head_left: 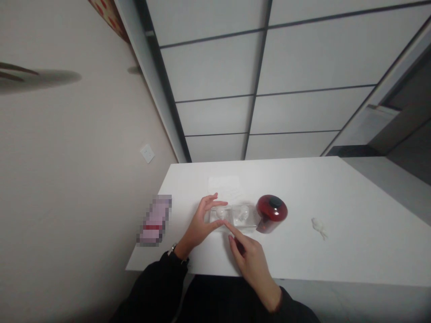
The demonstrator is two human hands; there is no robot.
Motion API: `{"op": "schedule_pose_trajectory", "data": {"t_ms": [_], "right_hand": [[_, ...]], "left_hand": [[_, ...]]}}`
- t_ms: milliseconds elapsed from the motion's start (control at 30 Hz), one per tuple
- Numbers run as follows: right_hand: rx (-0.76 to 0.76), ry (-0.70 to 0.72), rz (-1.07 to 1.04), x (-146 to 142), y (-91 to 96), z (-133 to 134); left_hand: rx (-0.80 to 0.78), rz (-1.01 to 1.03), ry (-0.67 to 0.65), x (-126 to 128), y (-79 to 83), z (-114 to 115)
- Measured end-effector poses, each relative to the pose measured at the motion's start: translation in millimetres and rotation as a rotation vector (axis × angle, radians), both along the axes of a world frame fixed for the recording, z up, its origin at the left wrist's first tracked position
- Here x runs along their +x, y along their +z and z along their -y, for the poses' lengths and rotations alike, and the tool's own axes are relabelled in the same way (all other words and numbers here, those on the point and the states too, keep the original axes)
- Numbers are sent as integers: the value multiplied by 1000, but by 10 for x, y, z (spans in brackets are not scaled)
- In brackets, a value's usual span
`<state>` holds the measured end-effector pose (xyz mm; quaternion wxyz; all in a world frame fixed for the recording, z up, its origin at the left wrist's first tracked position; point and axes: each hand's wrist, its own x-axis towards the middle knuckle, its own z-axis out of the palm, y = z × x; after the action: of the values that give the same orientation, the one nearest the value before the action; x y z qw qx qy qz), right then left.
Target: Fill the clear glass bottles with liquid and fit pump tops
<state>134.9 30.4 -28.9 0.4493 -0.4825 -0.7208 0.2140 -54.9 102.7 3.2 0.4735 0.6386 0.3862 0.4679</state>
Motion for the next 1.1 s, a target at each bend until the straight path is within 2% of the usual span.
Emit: {"op": "schedule_pose_trajectory", "data": {"t_ms": [233,433,567,633,833,967,1100], "right_hand": [[-24,2,38,-2,24,-5],[-25,10,30,2,-5,5],[-27,9,41,10,0,8],[-27,11,45,10,7,10],[-22,15,46,9,16,19],[-38,9,50,14,9,21],[-43,3,42,17,15,17]], "left_hand": [[-49,55,47,-14,-11,-30],[48,-129,-41,-29,31,32],[101,-223,-11,-45,19,27],[58,-192,-22,-43,10,20],[-52,-89,-173,-65,21,23],[-88,-14,-129,-90,-14,0],[-81,-39,-107,-90,-49,-12]]}}
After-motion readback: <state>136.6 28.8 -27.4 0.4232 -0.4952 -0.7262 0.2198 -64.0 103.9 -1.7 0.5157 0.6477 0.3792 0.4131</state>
